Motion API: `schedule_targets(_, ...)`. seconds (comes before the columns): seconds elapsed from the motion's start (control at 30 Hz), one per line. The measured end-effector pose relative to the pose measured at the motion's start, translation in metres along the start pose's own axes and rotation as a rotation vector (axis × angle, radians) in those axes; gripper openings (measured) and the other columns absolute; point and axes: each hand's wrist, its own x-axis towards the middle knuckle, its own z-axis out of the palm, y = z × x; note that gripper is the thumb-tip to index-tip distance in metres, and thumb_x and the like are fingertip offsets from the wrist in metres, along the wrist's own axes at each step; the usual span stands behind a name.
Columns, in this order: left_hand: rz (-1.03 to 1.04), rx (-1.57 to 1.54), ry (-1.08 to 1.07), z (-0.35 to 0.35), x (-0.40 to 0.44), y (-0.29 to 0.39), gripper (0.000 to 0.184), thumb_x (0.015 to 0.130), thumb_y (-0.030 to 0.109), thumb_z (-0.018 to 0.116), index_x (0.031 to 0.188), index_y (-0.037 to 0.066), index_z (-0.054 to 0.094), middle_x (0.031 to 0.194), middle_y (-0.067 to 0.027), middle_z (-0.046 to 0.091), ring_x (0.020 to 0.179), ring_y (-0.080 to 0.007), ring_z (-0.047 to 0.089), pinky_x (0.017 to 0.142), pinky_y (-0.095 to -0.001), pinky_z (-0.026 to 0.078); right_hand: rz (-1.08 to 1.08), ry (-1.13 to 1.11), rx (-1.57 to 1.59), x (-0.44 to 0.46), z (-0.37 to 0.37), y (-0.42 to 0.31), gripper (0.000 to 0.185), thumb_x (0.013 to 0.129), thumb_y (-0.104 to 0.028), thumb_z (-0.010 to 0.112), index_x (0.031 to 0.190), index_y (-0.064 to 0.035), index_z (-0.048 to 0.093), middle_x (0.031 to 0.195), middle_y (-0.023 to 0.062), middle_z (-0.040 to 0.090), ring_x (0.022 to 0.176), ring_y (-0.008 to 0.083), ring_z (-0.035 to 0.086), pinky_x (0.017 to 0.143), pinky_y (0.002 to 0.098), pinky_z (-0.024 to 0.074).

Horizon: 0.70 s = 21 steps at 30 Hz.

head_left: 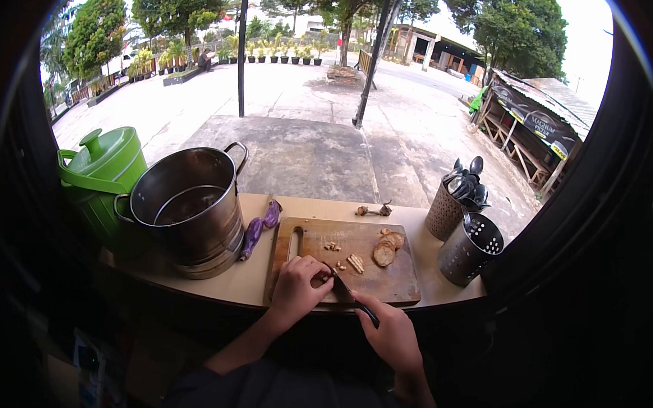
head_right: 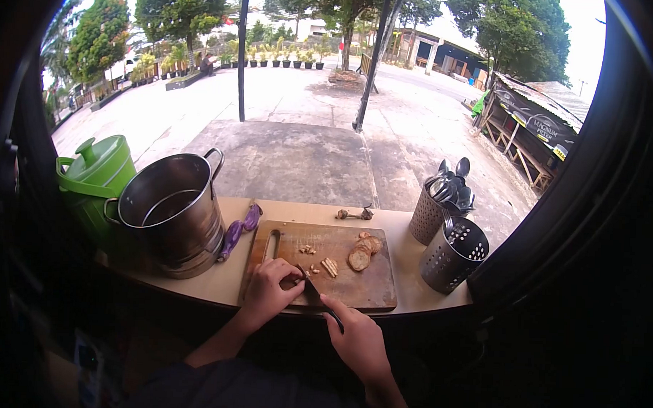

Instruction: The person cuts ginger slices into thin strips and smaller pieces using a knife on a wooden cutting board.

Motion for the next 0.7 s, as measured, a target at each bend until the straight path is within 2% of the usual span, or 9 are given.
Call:
schedule_targets(0.17, -0.003, 0.012, 0.001, -0.001, -0.001, 0.001, 0.013, 0.08, 0.018, 0.081, 0.087, 0.01, 0.073, 0.086, -0.0039, 0.067, 0.089, -0.0259, 0.065, 0.084, -0.0414, 0.049, -0.032, 0.041, 0.0, -0.004, -0.006, 0.002, 0.033, 0.094, -0.014, 0.072, 0.126, -0.012, 0.071, 0.102, 0.0185, 0.074, 0.088, 0.0369, 0.072, 0.076, 0.0405, 0.056)
schedule_targets(0.23, -0.008, -0.015, -0.014, 0.001, 0.0, -0.002, 0.017, 0.08, 0.018, 0.082, 0.089, 0.008, 0.073, 0.087, -0.0055, 0.067, 0.09, -0.0269, 0.065, 0.084, -0.0415, 0.05, 0.093, -0.004, -0.032, -0.004, -0.012, -0.004, 0.031, 0.094, -0.014, 0.072, 0.125, -0.0115, 0.072, 0.106, 0.0183, 0.074, 0.096, 0.0362, 0.072, 0.081, 0.0393, 0.0571)
schedule_targets(0.33, 0.002, -0.013, -0.007, -0.003, 0.001, 0.004, 0.019, 0.078, 0.018, 0.082, 0.09, 0.007, 0.072, 0.088, -0.0071, 0.067, 0.09, -0.028, 0.065, 0.084, -0.0414, 0.051, 0.064, 0.021, -0.009, -0.008, -0.01, 0.0, 0.032, 0.093, -0.014, 0.073, 0.125, -0.0118, 0.071, 0.11, 0.0182, 0.074, 0.102, 0.0354, 0.072, 0.084, 0.0386, 0.0576)
schedule_targets(0.67, -0.021, -0.047, -0.02, -0.004, 0.001, 0.004, 0.018, 0.077, 0.014, 0.081, 0.088, 0.006, 0.069, 0.088, -0.0076, 0.067, 0.089, -0.0279, 0.066, 0.084, -0.041, 0.052, 0.025, -0.003, 0.008, -0.019, -0.007, 0.004, 0.035, 0.092, -0.012, 0.074, 0.127, -0.0128, 0.071, 0.112, 0.0174, 0.074, 0.102, 0.0342, 0.073, 0.084, 0.0385, 0.0582)
schedule_targets(0.7, -0.018, -0.046, -0.019, -0.004, 0.001, 0.004, 0.018, 0.077, 0.013, 0.081, 0.088, 0.006, 0.069, 0.088, -0.0076, 0.067, 0.089, -0.0279, 0.066, 0.084, -0.0409, 0.052, -0.027, 0.026, -0.001, -0.02, -0.004, 0.008, 0.035, 0.093, -0.016, 0.072, 0.128, -0.0155, 0.07, 0.105, 0.0167, 0.074, 0.094, 0.0346, 0.072, 0.079, 0.0402, 0.058)
